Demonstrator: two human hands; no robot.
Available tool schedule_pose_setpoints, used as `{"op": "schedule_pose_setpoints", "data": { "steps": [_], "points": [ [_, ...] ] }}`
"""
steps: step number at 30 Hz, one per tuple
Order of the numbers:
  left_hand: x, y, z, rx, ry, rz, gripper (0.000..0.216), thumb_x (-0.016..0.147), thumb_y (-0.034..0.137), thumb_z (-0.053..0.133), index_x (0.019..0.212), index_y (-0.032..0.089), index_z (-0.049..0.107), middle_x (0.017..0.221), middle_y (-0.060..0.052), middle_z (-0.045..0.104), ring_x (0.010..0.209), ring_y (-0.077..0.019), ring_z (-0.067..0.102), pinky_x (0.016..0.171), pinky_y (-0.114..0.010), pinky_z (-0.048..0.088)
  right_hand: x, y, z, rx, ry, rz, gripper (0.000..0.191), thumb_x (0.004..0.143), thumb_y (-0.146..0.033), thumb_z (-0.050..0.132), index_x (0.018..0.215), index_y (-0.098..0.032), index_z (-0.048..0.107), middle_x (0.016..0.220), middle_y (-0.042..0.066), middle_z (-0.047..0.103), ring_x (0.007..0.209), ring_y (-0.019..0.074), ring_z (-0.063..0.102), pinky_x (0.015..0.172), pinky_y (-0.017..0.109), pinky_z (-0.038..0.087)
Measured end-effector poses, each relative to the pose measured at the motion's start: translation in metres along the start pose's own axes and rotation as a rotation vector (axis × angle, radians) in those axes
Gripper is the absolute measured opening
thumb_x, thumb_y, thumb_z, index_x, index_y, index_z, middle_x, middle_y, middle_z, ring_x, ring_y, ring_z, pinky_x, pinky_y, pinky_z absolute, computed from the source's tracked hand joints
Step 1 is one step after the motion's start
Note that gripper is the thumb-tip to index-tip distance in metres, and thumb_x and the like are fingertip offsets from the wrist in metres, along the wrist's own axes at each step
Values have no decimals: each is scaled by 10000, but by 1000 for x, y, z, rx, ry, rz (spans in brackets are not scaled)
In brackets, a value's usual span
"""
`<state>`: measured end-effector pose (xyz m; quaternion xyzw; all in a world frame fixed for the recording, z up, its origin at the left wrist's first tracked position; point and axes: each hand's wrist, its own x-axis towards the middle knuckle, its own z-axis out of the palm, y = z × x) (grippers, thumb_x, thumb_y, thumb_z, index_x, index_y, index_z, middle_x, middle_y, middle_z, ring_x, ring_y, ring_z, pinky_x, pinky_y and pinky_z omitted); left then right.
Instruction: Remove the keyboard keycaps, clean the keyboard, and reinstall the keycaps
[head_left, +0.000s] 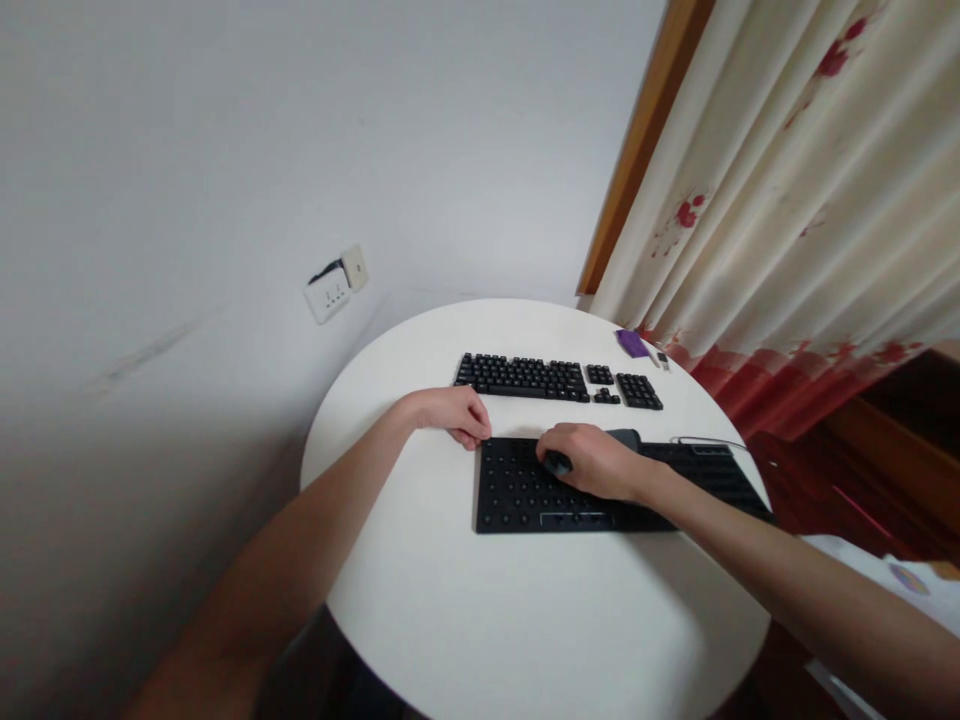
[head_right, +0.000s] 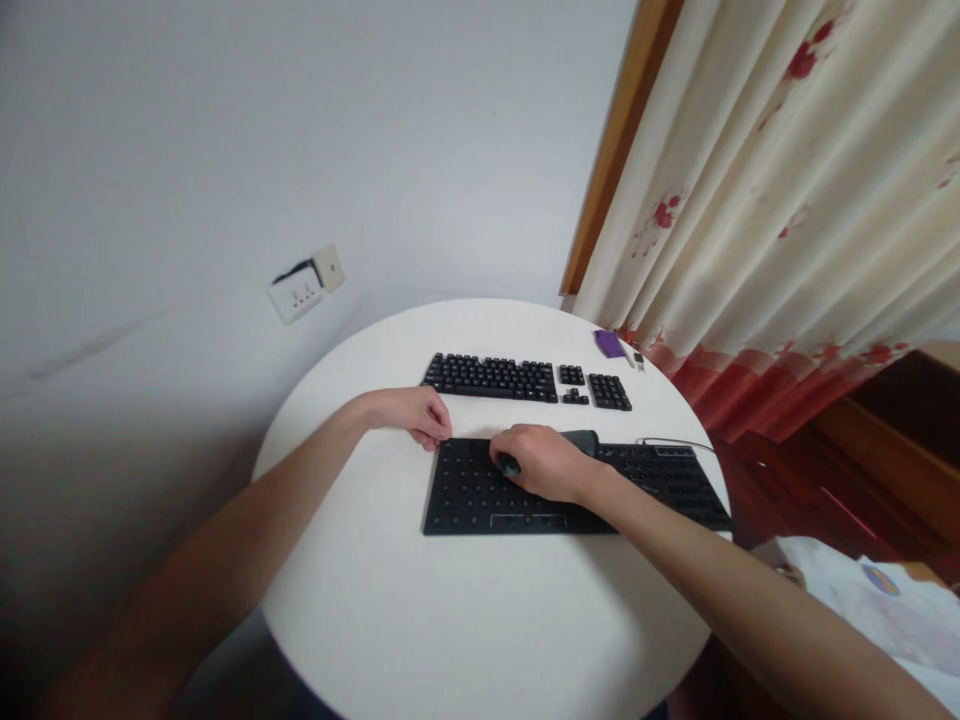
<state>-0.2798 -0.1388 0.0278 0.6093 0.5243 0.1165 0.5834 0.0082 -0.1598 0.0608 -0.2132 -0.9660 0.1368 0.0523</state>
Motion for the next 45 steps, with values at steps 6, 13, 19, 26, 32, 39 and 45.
{"op": "schedule_pose_setpoints", "data": {
  "steps": [6,13,19,26,32,39,45],
  "points": [
    [1,-1,2,8,-24,43,137,611,236,759,719,153,766,671,-22,724,647,-145,675,685,-247,557,47,-24,12,-17,-16,-113,255,742,-48,598,948,-193,641,953,56,712,878,205,630,759,274,409],
    [0,3,3,215,36,105,220,586,140,593,687,182,784,599,14,704,577,-143,604,564,-225,467,79,-42,13,-3,-57,-144,253,741,-64,595,948,-202,640,946,34,709,854,200,634,686,260,369],
    [0,-1,2,135,44,90,175,612,193,669,736,177,791,644,-2,715,613,-143,621,605,-227,491,75,-60,15,-132,-125,-197,235,754,-31,575,928,-177,633,960,73,708,874,219,653,630,264,363],
    [2,-5,0,17,-8,50,242,608,305,825,778,140,777,691,-46,730,676,-154,671,670,-262,531,51,-59,13,-239,-143,-201,221,804,4,523,930,-154,613,945,104,710,891,227,660,726,292,405],
    [2,-4,-1,41,1,34,272,611,326,840,791,134,769,693,-58,734,677,-156,689,672,-269,539,22,-39,0,-205,-190,-90,263,767,-3,583,956,-182,620,953,81,713,906,224,658,729,280,393],
    [-1,-2,-1,63,5,31,282,627,349,832,797,134,766,717,-63,737,689,-156,688,677,-266,535,-21,-11,-14,-168,-190,43,219,763,-58,605,927,-201,629,924,61,710,874,218,649,731,273,395],
    [-1,-2,-1,55,-12,36,311,628,382,837,817,145,768,745,-63,746,691,-153,689,695,-279,539,-59,12,-22,-174,-189,171,225,752,-80,600,924,-219,639,941,59,717,874,224,654,741,277,415]
  ]
}}
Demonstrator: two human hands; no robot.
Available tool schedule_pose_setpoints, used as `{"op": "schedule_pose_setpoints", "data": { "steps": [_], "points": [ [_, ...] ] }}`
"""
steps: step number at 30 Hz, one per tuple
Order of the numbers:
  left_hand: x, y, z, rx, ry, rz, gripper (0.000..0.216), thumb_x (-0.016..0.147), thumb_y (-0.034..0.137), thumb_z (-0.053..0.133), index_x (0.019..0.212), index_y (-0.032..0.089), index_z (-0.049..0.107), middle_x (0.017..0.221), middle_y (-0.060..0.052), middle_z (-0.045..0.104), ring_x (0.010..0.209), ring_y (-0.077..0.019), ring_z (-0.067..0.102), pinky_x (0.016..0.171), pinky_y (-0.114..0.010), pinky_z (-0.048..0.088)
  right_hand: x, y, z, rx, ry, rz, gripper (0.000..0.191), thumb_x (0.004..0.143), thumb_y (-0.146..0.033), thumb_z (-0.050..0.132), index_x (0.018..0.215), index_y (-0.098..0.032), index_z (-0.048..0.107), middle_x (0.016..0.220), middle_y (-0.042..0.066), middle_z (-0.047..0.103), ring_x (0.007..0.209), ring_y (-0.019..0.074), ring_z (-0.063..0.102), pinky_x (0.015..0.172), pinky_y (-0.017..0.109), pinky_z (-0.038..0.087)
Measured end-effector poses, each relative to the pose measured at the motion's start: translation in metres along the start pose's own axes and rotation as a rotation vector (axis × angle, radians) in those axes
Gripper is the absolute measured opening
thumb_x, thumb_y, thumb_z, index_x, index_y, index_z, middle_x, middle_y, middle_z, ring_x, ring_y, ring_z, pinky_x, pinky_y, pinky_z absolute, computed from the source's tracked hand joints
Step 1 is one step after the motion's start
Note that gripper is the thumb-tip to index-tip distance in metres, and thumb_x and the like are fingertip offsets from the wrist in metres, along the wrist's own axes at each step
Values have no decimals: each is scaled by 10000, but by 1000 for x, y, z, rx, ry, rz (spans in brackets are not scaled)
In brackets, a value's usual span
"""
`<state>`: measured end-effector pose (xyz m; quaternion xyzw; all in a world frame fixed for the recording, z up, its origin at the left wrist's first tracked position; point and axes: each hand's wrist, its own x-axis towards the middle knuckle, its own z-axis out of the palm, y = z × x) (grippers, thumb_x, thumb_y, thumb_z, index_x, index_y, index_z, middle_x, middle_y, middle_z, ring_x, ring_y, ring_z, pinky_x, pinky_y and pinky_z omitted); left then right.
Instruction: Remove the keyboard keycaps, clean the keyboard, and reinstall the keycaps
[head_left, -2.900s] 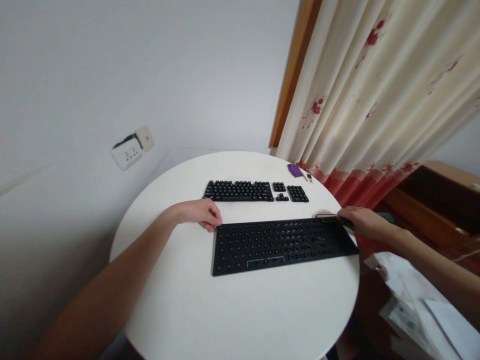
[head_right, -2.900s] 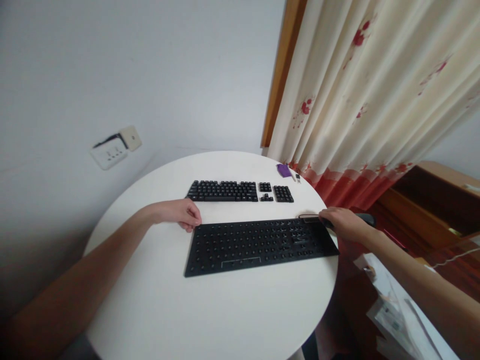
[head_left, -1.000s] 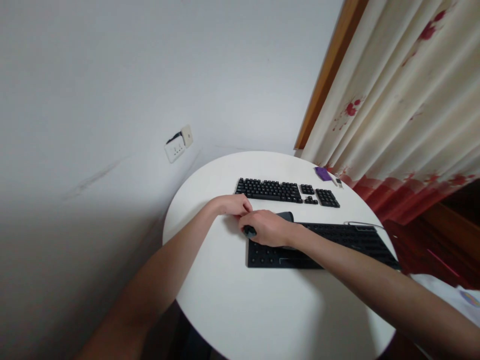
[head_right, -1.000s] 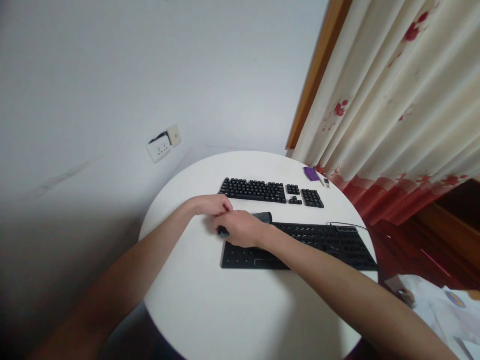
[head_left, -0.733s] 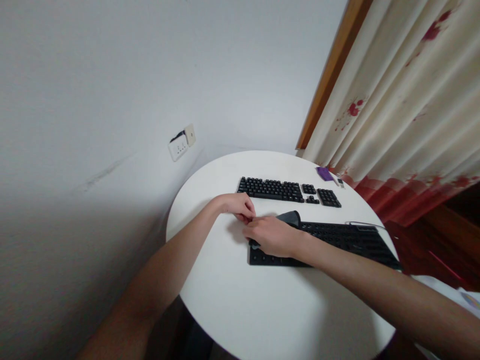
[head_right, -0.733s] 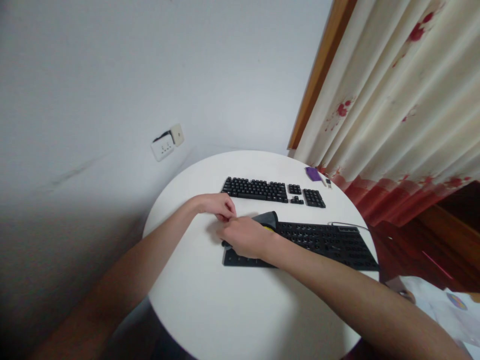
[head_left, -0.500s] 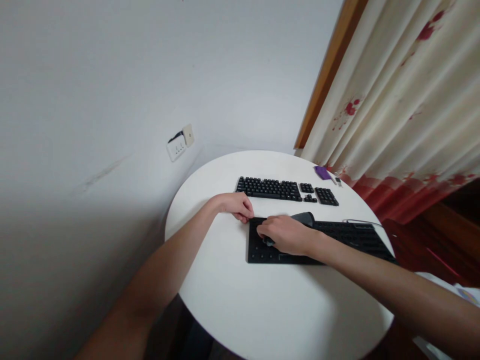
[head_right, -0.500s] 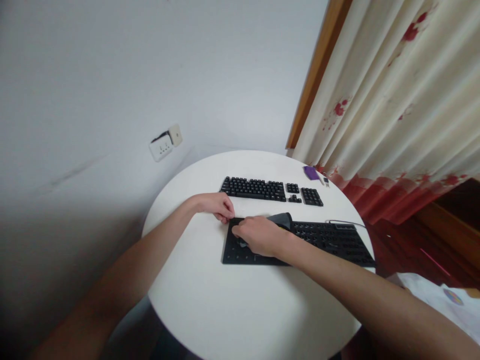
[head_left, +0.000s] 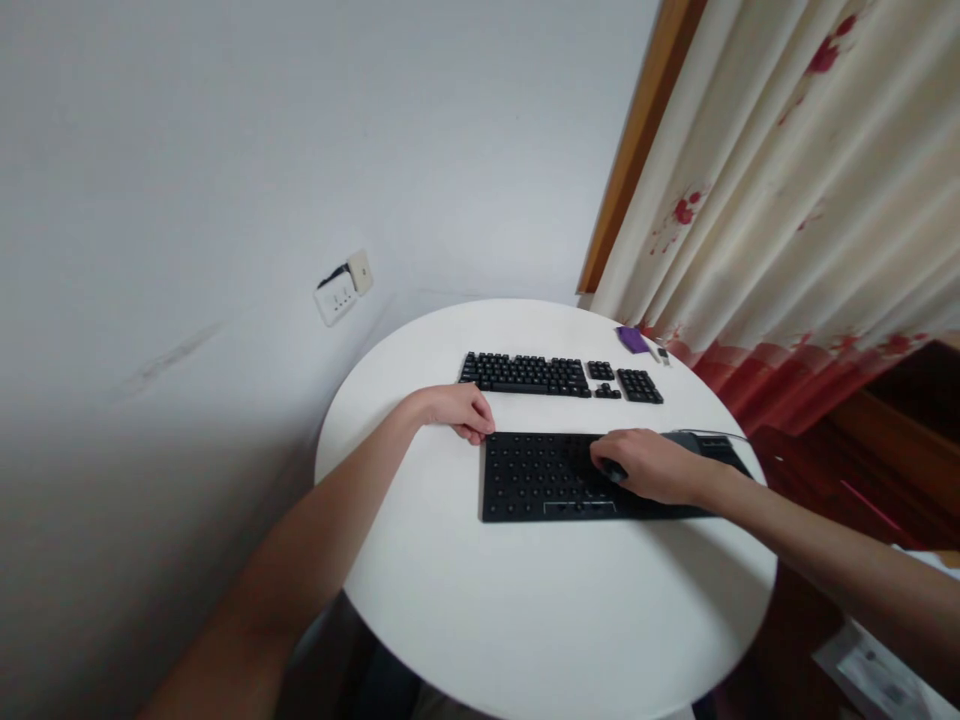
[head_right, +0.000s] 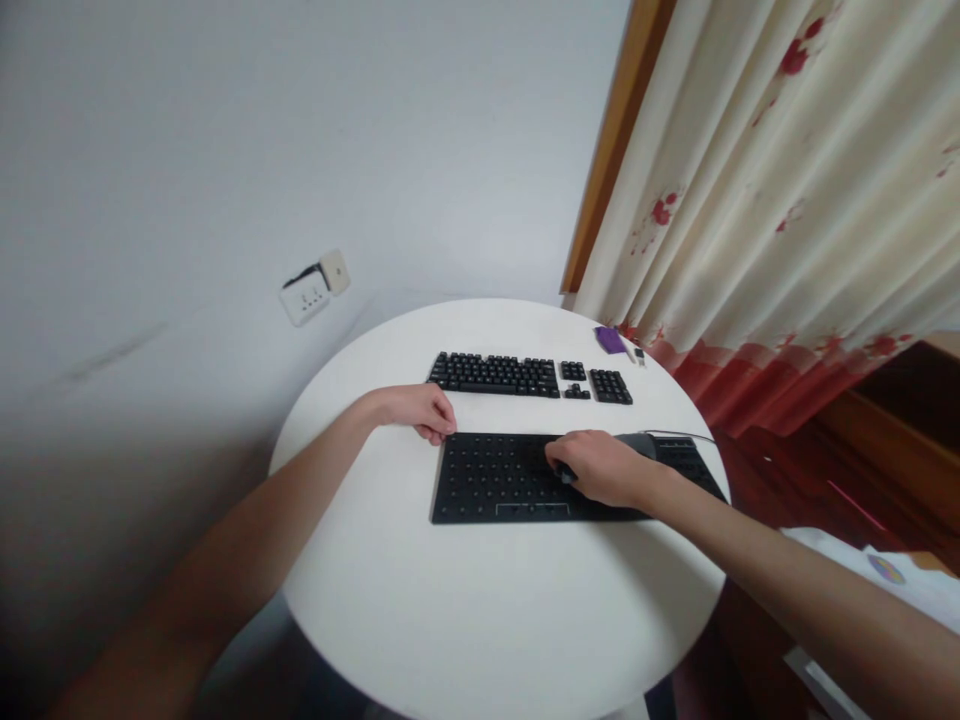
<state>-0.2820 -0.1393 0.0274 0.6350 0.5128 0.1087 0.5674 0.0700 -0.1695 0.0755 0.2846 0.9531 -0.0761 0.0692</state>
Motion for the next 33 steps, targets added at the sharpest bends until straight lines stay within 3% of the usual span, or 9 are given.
{"op": "schedule_pose_setpoints", "data": {
  "steps": [19,24,33],
  "points": [
    [-2,8,-1,56,17,-47,355,638,475,821,803,165,764,765,-56,737,686,-145,665,663,-236,517,-125,118,17,-60,39,349,234,741,-81,531,905,-227,612,909,49,702,869,225,665,738,281,434],
    [0,7,-3,75,4,-47,357,654,490,813,803,170,763,755,-48,726,693,-142,661,655,-224,512,-141,128,17,-60,71,401,229,745,-95,529,909,-229,616,914,41,697,862,216,658,738,280,427],
    [0,7,-3,53,-13,-41,346,652,480,817,797,171,761,767,-44,725,687,-135,656,667,-222,517,-135,120,13,-183,32,400,219,750,-78,541,897,-213,631,932,73,708,869,234,675,733,291,426]
  ]
}}
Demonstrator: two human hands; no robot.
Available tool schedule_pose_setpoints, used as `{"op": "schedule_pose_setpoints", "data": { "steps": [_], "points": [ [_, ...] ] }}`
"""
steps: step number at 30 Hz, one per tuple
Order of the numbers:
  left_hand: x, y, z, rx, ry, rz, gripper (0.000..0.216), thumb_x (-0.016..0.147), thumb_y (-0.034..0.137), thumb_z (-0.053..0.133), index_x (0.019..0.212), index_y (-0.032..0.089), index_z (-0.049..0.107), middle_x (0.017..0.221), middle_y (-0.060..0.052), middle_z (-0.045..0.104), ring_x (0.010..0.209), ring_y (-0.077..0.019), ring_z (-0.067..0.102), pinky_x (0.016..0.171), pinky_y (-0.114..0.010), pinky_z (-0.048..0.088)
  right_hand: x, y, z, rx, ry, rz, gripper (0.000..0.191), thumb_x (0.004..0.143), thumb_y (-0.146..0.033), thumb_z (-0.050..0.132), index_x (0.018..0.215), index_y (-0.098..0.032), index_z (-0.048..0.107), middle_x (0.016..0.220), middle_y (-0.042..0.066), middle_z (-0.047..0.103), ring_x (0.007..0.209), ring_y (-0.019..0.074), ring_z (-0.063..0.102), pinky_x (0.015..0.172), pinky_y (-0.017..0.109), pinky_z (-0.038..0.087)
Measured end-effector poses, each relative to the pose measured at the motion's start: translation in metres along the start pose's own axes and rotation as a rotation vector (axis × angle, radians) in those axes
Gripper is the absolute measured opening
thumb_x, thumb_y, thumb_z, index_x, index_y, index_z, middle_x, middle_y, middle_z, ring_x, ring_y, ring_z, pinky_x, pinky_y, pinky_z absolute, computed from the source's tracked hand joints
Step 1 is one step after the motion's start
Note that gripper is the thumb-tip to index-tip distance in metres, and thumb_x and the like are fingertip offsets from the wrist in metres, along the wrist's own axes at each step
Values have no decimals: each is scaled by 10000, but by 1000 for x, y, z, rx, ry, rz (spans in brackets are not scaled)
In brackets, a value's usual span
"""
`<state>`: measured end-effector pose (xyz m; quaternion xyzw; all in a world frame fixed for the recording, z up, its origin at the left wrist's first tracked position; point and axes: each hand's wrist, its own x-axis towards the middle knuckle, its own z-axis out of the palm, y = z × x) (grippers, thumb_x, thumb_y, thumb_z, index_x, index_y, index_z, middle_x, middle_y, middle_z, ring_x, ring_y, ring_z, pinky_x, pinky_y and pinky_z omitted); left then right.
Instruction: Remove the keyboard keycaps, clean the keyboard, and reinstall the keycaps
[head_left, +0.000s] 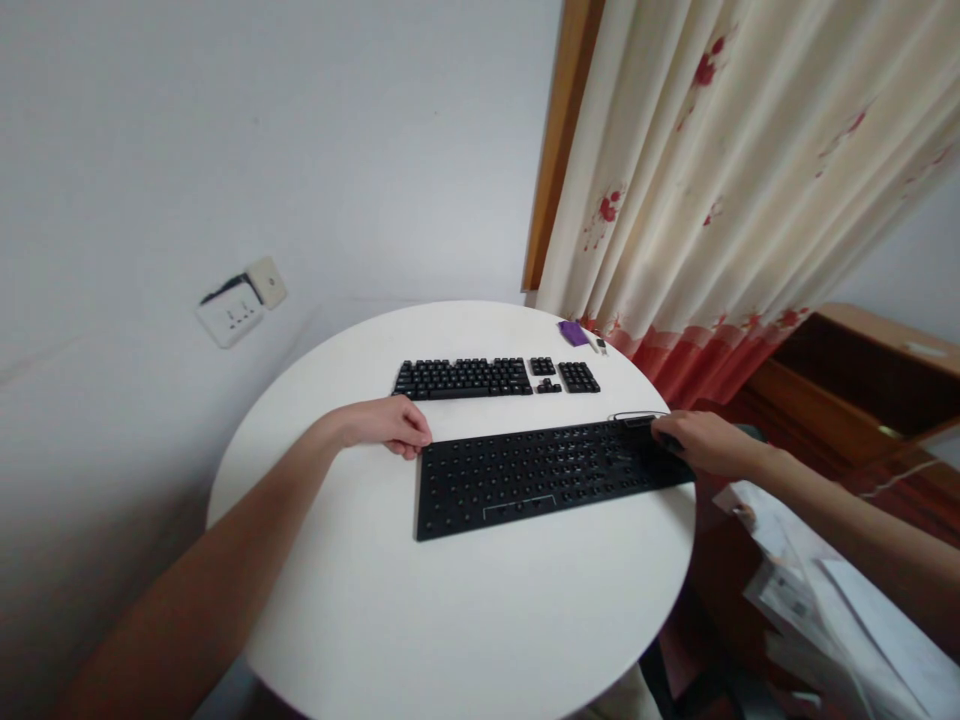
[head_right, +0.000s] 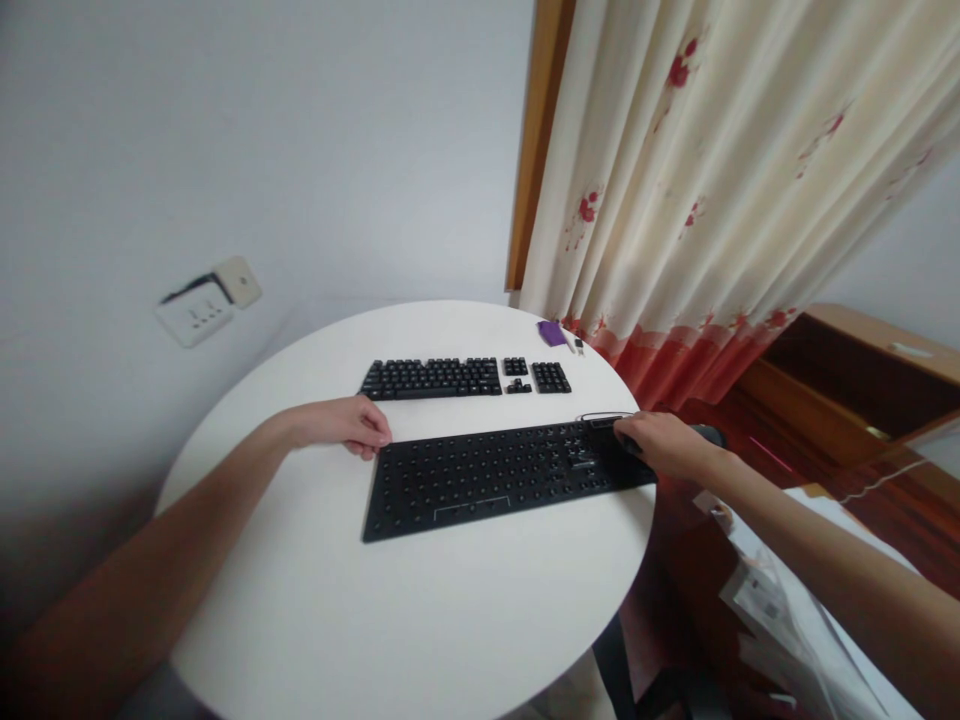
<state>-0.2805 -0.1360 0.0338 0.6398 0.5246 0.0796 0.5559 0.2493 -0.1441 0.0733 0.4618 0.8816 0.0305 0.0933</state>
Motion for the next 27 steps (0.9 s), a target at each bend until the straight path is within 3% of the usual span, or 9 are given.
{"op": "schedule_pose_setpoints", "data": {
  "steps": [10,14,19,27],
  "points": [
    [3,-1,0,19,1,3,327,675,462,805,793,162,755,727,-41,703,698,-149,656,657,-230,507,-15,41,17,47,-6,111,195,800,-131,503,875,-217,662,924,64,718,869,239,674,730,296,430],
    [2,-1,-1,26,-4,1,313,681,456,801,790,166,756,742,-42,704,692,-143,648,649,-224,499,-12,26,11,156,93,69,212,800,-147,501,936,-225,644,948,52,710,871,217,655,759,286,437],
    [3,-4,-3,27,1,-4,321,693,464,795,821,172,762,788,-52,716,711,-145,656,663,-225,506,-3,6,6,160,19,-5,268,735,-105,526,950,-221,637,991,64,706,927,226,652,799,288,437],
    [4,-3,-4,47,-19,2,327,704,483,784,827,181,762,788,-48,714,706,-146,657,662,-227,508,-17,26,6,83,-10,156,187,767,-101,497,839,-216,625,879,49,706,822,220,661,692,278,398]
  ]
}}
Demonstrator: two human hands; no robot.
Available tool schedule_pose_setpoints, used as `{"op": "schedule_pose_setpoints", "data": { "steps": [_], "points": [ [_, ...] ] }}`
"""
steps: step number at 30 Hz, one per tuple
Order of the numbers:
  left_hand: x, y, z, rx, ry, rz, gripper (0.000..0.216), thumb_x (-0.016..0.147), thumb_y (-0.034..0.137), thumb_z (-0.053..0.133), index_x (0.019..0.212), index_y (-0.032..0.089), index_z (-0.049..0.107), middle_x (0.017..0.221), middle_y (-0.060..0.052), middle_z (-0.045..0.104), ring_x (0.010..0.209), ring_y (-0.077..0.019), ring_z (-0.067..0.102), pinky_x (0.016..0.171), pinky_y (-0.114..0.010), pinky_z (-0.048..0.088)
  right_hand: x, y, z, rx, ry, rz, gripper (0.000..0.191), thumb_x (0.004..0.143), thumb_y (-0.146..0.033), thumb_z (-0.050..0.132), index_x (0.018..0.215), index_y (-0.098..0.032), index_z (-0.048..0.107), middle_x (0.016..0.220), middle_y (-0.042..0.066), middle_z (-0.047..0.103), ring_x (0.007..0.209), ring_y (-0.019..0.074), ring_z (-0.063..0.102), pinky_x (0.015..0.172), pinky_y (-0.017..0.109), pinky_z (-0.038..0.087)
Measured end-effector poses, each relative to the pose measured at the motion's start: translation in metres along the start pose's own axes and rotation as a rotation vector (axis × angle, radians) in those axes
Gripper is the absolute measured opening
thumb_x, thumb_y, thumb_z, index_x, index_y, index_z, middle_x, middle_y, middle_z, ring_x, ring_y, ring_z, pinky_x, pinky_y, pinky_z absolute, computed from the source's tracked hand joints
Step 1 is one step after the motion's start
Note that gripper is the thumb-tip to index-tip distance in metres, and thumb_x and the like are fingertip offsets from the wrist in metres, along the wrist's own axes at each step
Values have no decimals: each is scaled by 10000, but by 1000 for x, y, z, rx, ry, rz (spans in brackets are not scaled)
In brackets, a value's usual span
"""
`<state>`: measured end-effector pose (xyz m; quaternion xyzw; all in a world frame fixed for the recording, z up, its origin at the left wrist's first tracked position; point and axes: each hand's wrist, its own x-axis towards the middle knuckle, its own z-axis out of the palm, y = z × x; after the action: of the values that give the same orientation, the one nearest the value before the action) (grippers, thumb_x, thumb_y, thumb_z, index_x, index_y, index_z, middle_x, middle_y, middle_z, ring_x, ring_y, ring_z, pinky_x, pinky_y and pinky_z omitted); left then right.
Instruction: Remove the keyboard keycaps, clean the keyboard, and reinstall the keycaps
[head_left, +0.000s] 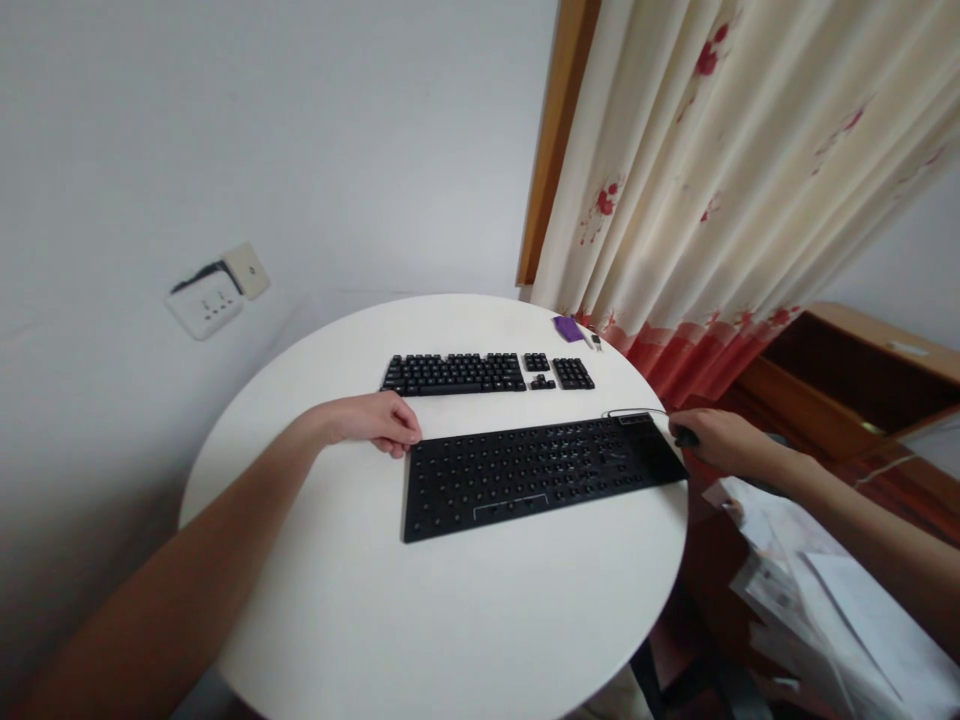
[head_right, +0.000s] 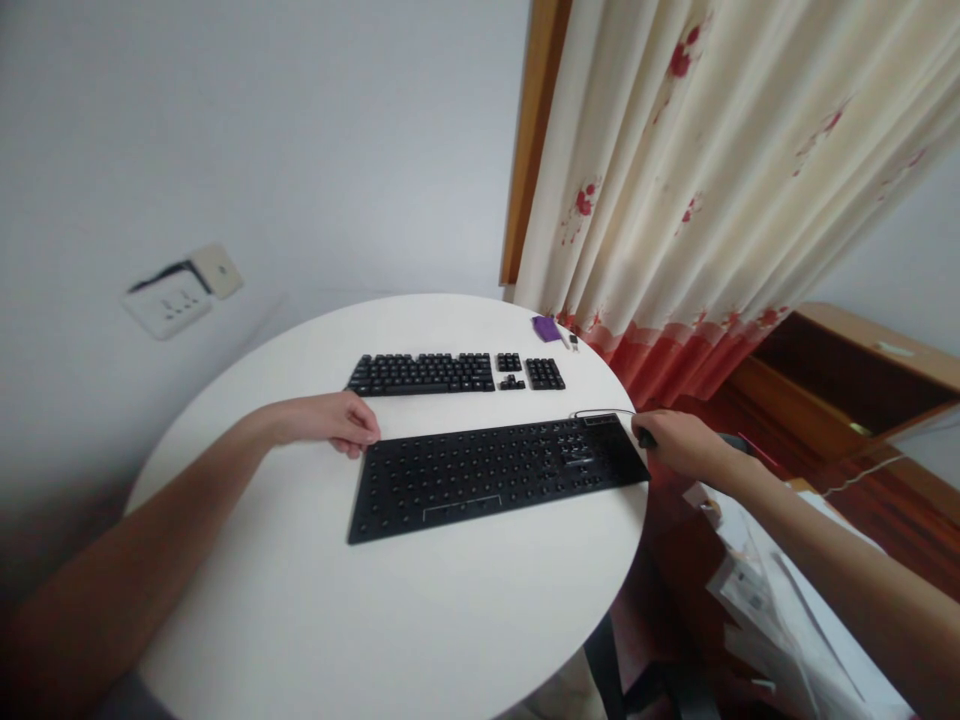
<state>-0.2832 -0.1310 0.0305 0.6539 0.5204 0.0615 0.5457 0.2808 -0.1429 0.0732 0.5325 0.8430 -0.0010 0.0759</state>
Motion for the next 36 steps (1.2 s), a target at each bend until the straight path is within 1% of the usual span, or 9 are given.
{"op": "schedule_pose_setpoints", "data": {
  "steps": [3,10,15,19,23,27,29,32,36],
  "points": [
    [0,1,0,26,9,-10,337,700,492,780,831,182,762,798,-52,719,723,-158,668,663,-232,510,0,-8,-3,49,30,-20,175,775,-135,513,874,-228,624,905,40,705,815,206,651,703,270,409],
    [0,0,2,-23,7,-9,345,671,488,806,815,177,758,783,-42,718,705,-153,663,695,-255,523,7,-45,-9,71,38,-142,244,733,-107,531,914,-236,632,919,39,708,858,219,657,741,287,427],
    [-2,3,3,-13,15,-8,341,672,476,807,819,173,757,784,-42,719,703,-148,660,682,-251,513,11,-78,-19,248,69,-192,205,747,-124,581,902,-234,659,879,18,713,801,197,647,723,281,447],
    [-3,5,4,-9,15,-3,335,677,457,802,824,160,755,776,-46,716,708,-149,664,686,-252,515,23,-125,-30,330,99,-307,192,754,-135,626,911,-231,680,875,15,722,797,194,643,732,291,445],
    [-4,5,6,-24,24,-2,334,670,435,805,834,149,752,787,-51,723,693,-146,665,678,-254,516,42,-189,-41,401,112,-442,207,769,-126,629,940,-233,679,925,15,731,832,194,651,762,282,437],
    [-5,5,6,-20,27,30,338,670,430,803,848,146,756,749,-56,726,685,-153,664,646,-248,504,64,-256,-40,473,45,-646,243,768,-84,605,957,-222,670,925,15,731,823,179,655,726,247,422],
    [-5,5,7,-22,21,38,343,666,432,804,849,146,760,735,-59,728,691,-158,667,643,-247,501,75,-284,-36,450,27,-699,259,762,-68,596,963,-218,662,924,15,729,815,177,653,698,238,404],
    [-5,5,7,-34,14,35,340,651,427,814,842,150,764,726,-55,730,700,-160,668,656,-249,502,90,-314,-30,355,48,-745,228,770,-84,599,955,-207,650,940,36,725,830,200,650,665,247,379],
    [-5,5,8,-33,23,46,330,658,416,806,843,146,766,720,-54,728,700,-161,661,668,-256,500,97,-335,-30,219,32,-800,203,779,-89,580,945,-188,642,931,70,717,841,228,652,639,262,373]
  ]
}}
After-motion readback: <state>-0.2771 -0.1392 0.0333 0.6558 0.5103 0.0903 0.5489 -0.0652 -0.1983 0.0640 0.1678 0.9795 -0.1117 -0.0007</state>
